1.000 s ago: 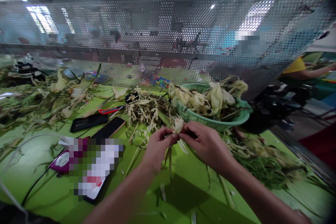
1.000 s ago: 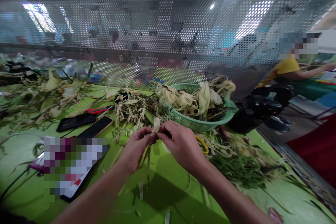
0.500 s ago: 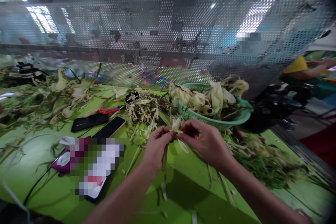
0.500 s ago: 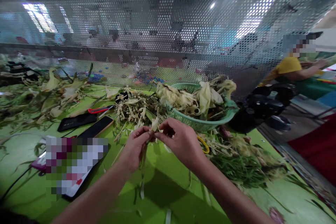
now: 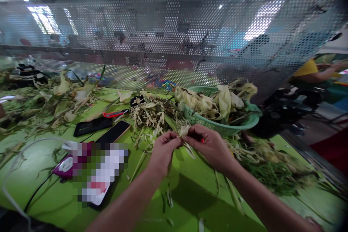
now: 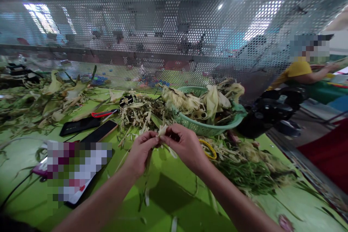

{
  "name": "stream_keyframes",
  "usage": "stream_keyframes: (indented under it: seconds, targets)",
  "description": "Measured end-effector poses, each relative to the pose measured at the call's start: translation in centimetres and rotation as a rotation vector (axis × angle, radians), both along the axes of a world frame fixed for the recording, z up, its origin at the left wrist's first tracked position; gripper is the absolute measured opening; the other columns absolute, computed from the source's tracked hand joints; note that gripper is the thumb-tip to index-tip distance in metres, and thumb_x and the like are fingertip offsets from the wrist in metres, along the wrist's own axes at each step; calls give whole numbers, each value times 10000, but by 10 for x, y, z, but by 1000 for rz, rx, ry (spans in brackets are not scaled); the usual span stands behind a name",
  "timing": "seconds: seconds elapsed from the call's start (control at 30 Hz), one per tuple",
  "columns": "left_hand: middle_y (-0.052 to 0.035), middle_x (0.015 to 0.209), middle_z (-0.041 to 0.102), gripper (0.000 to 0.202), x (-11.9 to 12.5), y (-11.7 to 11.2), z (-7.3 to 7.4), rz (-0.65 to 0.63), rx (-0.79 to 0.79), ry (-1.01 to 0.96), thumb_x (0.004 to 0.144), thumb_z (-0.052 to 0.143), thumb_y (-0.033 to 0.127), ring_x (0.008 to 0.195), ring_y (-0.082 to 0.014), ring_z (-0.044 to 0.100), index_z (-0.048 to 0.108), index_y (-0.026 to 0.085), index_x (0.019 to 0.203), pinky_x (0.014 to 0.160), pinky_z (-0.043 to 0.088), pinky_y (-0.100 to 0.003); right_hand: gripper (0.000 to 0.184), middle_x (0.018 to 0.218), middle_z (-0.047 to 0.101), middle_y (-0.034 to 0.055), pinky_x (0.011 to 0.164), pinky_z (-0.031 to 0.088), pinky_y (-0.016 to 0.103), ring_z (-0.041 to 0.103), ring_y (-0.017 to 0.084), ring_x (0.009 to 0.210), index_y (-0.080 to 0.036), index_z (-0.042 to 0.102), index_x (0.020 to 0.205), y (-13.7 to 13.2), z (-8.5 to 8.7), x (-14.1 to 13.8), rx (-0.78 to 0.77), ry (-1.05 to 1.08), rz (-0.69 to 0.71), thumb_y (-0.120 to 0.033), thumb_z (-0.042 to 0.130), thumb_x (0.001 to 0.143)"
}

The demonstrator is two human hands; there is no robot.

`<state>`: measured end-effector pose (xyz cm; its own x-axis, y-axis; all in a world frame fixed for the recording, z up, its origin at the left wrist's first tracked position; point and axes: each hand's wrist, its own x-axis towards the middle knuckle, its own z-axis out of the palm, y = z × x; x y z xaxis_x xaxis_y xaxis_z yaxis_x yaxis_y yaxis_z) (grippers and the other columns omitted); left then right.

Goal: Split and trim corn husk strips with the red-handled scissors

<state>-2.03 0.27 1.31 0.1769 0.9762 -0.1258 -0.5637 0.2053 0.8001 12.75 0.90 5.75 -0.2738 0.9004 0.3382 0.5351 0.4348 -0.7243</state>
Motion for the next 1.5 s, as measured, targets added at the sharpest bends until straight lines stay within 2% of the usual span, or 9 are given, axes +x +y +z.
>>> stream_keyframes:
  seconds: [0.2,0.43,0.6,0.73,0.9,1.17,1.5]
  targets:
    - [16,658,568,147,-1,1,-2,-15,50,99,657,710,248,613,-83,485,618,151,717,621,362,-219,145,701,585,5,615,418,248,537,145,661,-177,599,727,0,-3,-1,55,-25,-40,-279,584,829]
    - [18,659,554,130,-2,1,1,-41,84,120,684,692,234,629,-79,485,598,147,705,623,354,-206,147,661,552,-16,582,391,233,519,127,623,-177,572,678,-1,-6,-2,96,-40,-96,-245,602,804]
    - [9,674,581,162,-5,4,0,-15,26,59,651,725,246,615,-84,507,611,153,716,617,380,-210,131,762,631,22,664,454,260,575,152,713,-169,620,832,1,-6,-1,4,88,-46,-294,583,834]
    - [-5,704,605,157,-6,8,-5,55,17,-18,644,735,229,660,-89,541,628,150,728,670,416,-208,178,735,627,25,617,463,255,565,144,662,-167,614,834,0,-3,0,-24,104,-40,-344,599,827]
    - [3,713,619,188,-5,10,-7,70,3,-93,617,757,230,663,-90,552,630,158,735,679,437,-213,145,784,639,40,634,469,266,573,153,687,-184,638,846,-5,-7,-5,109,15,-29,-323,597,835]
    - [-3,730,612,177,-4,10,-9,63,2,-76,625,753,221,704,-99,560,636,157,741,704,439,-212,90,809,651,36,676,480,270,595,159,732,-212,651,854,-8,-9,-9,284,-114,-65,-229,564,863]
    - [-1,699,604,213,-4,10,-7,47,19,-44,605,780,270,669,-90,543,655,149,727,691,425,-212,102,806,667,37,695,477,287,607,170,740,-211,655,846,-7,-10,-6,283,-140,-64,-221,555,863]
